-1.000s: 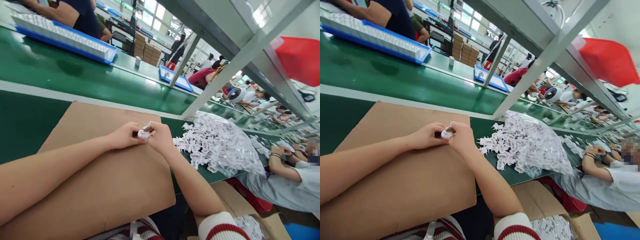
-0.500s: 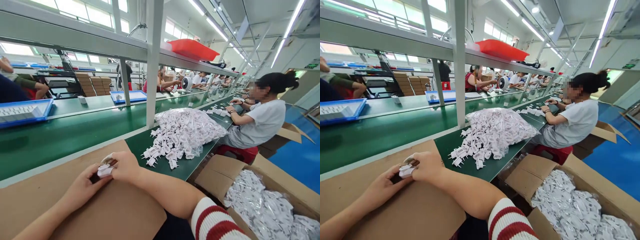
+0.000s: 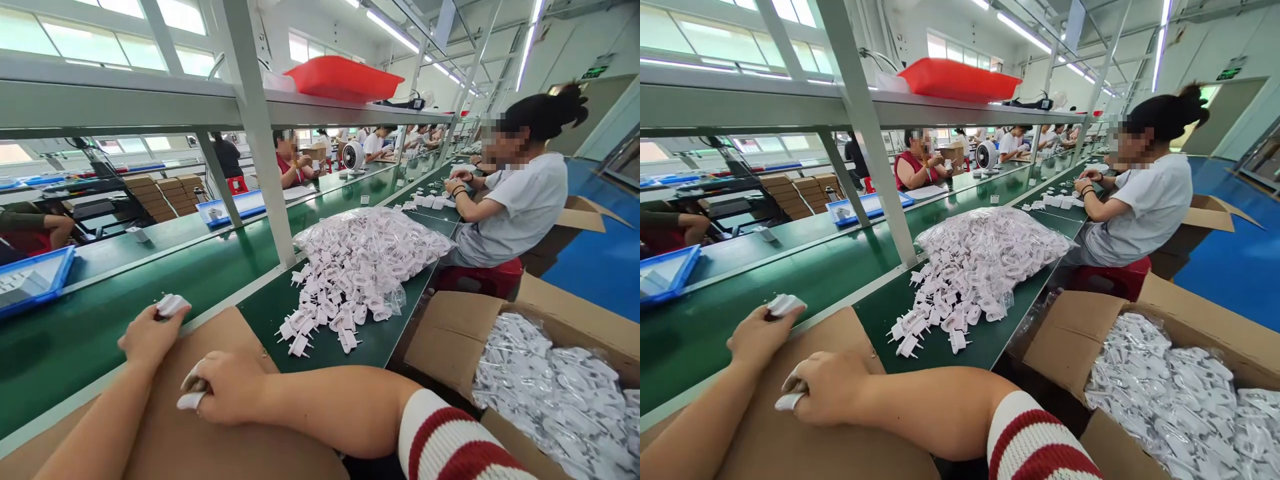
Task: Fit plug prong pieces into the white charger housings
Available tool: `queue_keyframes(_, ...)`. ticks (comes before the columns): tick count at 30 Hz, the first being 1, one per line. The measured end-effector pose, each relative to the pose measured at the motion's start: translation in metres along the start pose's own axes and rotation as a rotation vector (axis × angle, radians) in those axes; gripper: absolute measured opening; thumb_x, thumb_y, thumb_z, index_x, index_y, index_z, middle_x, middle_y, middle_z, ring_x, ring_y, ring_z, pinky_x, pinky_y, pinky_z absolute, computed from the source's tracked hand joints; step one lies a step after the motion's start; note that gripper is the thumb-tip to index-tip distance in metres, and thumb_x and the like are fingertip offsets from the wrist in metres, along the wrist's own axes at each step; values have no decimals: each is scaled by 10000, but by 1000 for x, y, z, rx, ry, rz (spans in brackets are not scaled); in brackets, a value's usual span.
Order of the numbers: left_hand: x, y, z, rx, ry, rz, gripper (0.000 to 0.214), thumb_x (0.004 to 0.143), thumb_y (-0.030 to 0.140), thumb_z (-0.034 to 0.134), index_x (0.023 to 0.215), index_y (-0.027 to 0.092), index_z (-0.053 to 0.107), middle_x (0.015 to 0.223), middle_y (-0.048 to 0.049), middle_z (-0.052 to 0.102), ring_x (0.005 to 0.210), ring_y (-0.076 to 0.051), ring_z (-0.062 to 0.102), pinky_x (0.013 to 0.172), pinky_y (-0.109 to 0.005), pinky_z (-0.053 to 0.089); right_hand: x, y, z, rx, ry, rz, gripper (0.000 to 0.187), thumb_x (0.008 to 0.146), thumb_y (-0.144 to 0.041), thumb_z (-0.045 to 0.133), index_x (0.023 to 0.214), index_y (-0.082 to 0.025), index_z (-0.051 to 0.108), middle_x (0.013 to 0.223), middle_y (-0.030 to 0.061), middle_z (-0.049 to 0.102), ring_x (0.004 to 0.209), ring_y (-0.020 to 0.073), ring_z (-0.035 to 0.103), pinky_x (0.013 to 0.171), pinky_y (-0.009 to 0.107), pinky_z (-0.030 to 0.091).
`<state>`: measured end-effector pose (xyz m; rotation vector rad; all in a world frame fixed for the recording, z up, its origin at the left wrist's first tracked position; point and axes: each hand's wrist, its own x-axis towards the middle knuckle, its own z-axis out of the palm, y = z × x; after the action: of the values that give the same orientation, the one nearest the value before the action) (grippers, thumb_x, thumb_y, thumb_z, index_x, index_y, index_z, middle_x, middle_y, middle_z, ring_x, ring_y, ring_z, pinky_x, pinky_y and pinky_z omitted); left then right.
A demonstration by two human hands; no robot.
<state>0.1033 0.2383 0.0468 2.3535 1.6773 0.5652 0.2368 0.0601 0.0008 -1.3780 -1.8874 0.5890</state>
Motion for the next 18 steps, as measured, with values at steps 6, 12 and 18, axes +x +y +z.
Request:
queue_keyframes(6, 18, -10, 14, 98, -64, -203, 571, 675, 743, 601, 929, 237, 531, 775, -59, 581, 1054, -485, 594, 878, -524, 408, 8, 5, -5, -68, -108, -9, 261, 830, -340, 592, 1051, -235, 683, 1148, 32, 730, 1092, 241, 683, 731, 320, 548)
queue_keyframes(12, 3, 7, 21, -41, 318, -166, 829, 686, 702, 669, 1363, 262, 478, 1554, -188, 341, 1471, -498, 217, 1103, -670, 253, 9, 5, -8, -51, -148, -27, 306, 833, -352, 566, 1083, -229, 693, 1151, 34, 727, 1092, 239, 686, 724, 328, 556)
queue_keyframes(18, -13, 17, 35, 39, 526, 312, 533, 867, 585, 568, 1237, 200, 581, 1441, -165, 504, 1424, -354, 375, 1194, -501, 224, 11, 11, 2, -123, -175, -57, 209, 853, -356, 523, 881, -237, 693, 1059, 31, 725, 1044, 239, 691, 607, 319, 500)
